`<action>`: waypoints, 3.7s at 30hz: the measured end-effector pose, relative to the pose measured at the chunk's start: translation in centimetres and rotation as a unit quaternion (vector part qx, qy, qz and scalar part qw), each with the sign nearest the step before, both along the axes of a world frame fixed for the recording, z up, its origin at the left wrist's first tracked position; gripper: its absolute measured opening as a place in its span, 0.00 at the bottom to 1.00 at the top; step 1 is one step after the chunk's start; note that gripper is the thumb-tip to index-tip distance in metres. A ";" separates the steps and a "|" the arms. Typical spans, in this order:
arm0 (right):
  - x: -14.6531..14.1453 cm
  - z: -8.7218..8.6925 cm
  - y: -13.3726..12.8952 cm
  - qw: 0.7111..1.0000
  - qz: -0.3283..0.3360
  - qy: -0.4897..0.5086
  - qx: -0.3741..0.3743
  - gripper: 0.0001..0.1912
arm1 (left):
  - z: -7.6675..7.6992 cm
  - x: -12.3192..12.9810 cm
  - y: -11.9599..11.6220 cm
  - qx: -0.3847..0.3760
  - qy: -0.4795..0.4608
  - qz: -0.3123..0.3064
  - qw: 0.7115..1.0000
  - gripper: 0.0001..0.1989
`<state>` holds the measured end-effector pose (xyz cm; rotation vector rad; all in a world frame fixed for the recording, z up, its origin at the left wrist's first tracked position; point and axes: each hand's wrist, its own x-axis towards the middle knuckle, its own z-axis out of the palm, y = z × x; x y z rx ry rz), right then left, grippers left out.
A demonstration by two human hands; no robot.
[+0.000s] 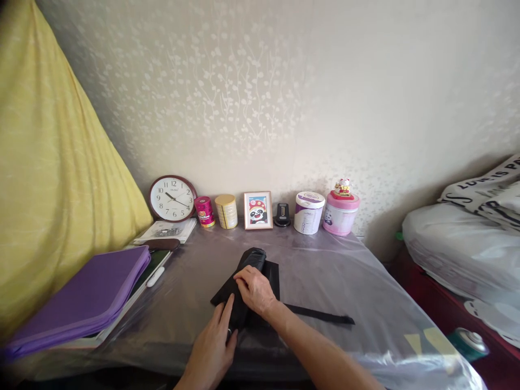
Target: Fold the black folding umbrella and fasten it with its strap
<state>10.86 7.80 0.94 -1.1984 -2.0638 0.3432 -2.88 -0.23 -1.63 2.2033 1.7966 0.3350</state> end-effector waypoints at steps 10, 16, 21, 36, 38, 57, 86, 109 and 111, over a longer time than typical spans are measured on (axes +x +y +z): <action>4.6 -2.8 6.7 0.977 -0.199 -0.071 -0.037 0.18 | 0.1 0.1 0.3 -0.026 0.014 0.008 1.000 0.33; 4.3 -0.9 4.3 0.990 -0.110 -0.021 0.089 0.14 | -0.4 -0.3 0.5 -0.018 0.008 -0.007 1.000 0.32; 2.2 -1.3 2.3 0.981 0.102 -0.133 0.100 0.14 | -0.4 -0.3 0.5 -0.024 0.008 0.000 1.000 0.31; -0.6 -1.8 0.5 0.976 0.130 -0.159 0.071 0.14 | -0.9 -0.5 0.3 0.028 -0.018 0.020 0.999 0.25; -1.1 -2.1 0.8 0.976 0.127 -0.167 0.053 0.14 | -0.6 -0.6 0.3 0.041 -0.002 0.037 0.998 0.25; 5.5 0.2 4.8 0.978 -0.191 0.025 -0.080 0.14 | -0.4 0.1 0.2 0.048 0.035 0.018 0.998 0.29; 5.2 -0.2 1.3 0.862 -0.235 0.242 -0.378 0.09 | 0.4 -0.3 -0.2 0.040 -0.009 -0.011 0.999 0.32; 2.1 0.7 3.3 0.912 -0.234 0.189 -0.280 0.06 | 0.6 -0.7 0.5 0.008 -0.007 0.002 1.000 0.33; 2.1 0.9 3.3 0.916 -0.232 0.184 -0.272 0.06 | 0.5 -0.8 0.6 0.006 -0.003 0.009 1.000 0.34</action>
